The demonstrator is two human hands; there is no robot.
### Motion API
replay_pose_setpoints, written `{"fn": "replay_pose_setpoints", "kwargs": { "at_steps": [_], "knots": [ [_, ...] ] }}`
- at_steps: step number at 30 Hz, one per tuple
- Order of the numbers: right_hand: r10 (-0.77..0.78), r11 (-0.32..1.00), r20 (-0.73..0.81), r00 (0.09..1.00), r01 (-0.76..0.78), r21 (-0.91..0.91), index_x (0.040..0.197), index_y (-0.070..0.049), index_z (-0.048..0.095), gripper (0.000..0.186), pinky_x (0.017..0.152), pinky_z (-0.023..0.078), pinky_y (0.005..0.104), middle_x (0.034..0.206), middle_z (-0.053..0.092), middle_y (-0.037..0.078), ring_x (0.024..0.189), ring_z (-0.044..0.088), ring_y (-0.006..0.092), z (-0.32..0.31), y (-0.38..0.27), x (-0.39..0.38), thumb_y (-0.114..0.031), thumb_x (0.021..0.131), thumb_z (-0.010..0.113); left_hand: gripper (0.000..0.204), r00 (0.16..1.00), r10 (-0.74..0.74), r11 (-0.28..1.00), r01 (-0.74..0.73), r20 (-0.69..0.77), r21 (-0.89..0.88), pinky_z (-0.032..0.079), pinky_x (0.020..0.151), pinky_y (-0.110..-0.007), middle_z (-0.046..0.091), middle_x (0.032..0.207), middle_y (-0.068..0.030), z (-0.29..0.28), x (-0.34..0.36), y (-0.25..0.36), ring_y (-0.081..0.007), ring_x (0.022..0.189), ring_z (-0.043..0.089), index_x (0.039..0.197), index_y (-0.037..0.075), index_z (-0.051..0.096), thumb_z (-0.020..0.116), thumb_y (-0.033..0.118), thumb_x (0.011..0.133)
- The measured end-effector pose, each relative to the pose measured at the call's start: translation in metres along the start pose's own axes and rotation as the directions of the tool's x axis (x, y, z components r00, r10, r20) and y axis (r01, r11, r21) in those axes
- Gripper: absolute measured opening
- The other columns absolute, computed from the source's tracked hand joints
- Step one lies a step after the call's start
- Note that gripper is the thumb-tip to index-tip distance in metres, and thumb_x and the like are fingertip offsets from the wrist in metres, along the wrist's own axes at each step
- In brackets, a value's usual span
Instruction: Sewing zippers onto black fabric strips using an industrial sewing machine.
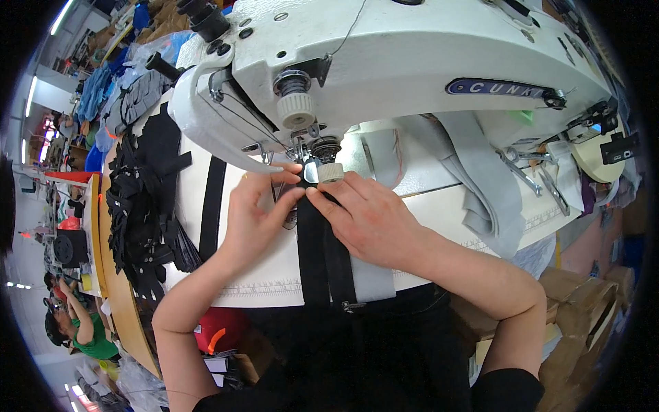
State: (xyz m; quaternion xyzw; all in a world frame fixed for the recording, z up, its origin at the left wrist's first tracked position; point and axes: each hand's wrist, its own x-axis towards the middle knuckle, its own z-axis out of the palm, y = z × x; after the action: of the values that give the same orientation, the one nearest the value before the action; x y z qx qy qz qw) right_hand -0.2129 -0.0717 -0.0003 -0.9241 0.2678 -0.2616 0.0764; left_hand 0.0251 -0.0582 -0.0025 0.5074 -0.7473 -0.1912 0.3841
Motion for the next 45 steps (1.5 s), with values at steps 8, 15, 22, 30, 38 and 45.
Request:
{"fn": "replay_pose_setpoints", "kwargs": {
  "at_steps": [8, 15, 22, 30, 38, 45],
  "knots": [
    [-0.014, 1.0, -0.043, 0.999, 0.014, -0.011, 0.129, 0.0, 0.066, 0.054, 0.086, 0.056, 0.0372, 0.12, 0.066, 0.01, 0.108, 0.064, 0.0253, 0.0, 0.0, -0.001, -0.008, 0.076, 0.075, 0.052, 0.991, 0.051, 0.963, -0.082, 0.124, 0.257, 0.031, 0.119, -0.054, 0.067, 0.138, -0.009, -0.005, -0.017, 0.018, -0.0283, 0.138, 0.056, 0.129, 0.006, 0.069, 0.082, 0.035, 0.088],
    [-0.016, 1.0, -0.065, 0.998, 0.016, -0.009, 0.128, 0.0, 0.066, 0.054, 0.088, 0.057, 0.0377, 0.122, 0.066, 0.011, 0.107, 0.065, 0.0259, 0.002, 0.001, -0.003, -0.008, 0.076, 0.077, 0.058, 0.996, 0.025, 0.939, -0.053, 0.087, 0.341, 0.029, 0.117, -0.057, 0.066, 0.138, -0.0071, 0.003, -0.019, 0.016, -0.0273, 0.136, 0.056, 0.13, 0.005, 0.069, 0.08, 0.043, 0.087],
    [-0.001, 1.0, -0.056, 0.998, 0.0, -0.023, 0.128, 0.0, 0.066, 0.053, 0.088, 0.056, 0.0375, 0.121, 0.066, 0.011, 0.106, 0.064, 0.0262, 0.001, 0.001, -0.003, -0.01, 0.078, 0.077, 0.06, 0.997, 0.01, 0.935, -0.037, 0.077, 0.352, 0.028, 0.116, -0.061, 0.066, 0.135, -0.008, 0.005, -0.016, 0.016, -0.0285, 0.134, 0.057, 0.129, 0.004, 0.07, 0.078, 0.046, 0.088],
    [0.003, 1.0, -0.064, 0.998, -0.002, 0.021, 0.126, 0.0, 0.068, 0.049, 0.085, 0.057, 0.0383, 0.12, 0.066, 0.01, 0.105, 0.065, 0.0266, 0.0, 0.002, -0.001, -0.009, 0.079, 0.076, 0.061, 0.996, 0.033, 0.929, -0.059, 0.078, 0.366, 0.029, 0.117, -0.053, 0.067, 0.131, -0.0102, 0.003, -0.013, 0.016, -0.0304, 0.126, 0.059, 0.134, 0.005, 0.068, 0.083, 0.038, 0.085],
    [0.023, 0.999, -0.126, 0.992, -0.017, 0.048, 0.113, -0.001, 0.07, 0.035, 0.079, 0.057, 0.0377, 0.111, 0.066, 0.01, 0.1, 0.065, 0.0274, -0.002, 0.001, 0.0, -0.005, 0.079, 0.076, 0.06, 0.998, 0.03, 0.931, -0.051, 0.063, 0.361, 0.027, 0.119, -0.055, 0.065, 0.137, -0.0099, 0.007, -0.016, 0.019, -0.0308, 0.132, 0.056, 0.134, 0.004, 0.068, 0.082, 0.038, 0.086],
    [0.066, 0.994, -0.196, 0.978, -0.049, 0.094, 0.1, -0.003, 0.07, 0.021, 0.077, 0.057, 0.0366, 0.104, 0.067, 0.008, 0.097, 0.066, 0.0261, 0.0, 0.006, -0.002, -0.002, 0.08, 0.073, 0.037, 0.989, -0.053, 0.988, 0.032, 0.141, 0.15, 0.017, 0.126, -0.057, 0.064, 0.141, -0.0103, -0.004, -0.02, 0.005, -0.0286, 0.141, 0.052, 0.134, 0.007, 0.067, 0.068, 0.014, 0.097]
  ]
}}
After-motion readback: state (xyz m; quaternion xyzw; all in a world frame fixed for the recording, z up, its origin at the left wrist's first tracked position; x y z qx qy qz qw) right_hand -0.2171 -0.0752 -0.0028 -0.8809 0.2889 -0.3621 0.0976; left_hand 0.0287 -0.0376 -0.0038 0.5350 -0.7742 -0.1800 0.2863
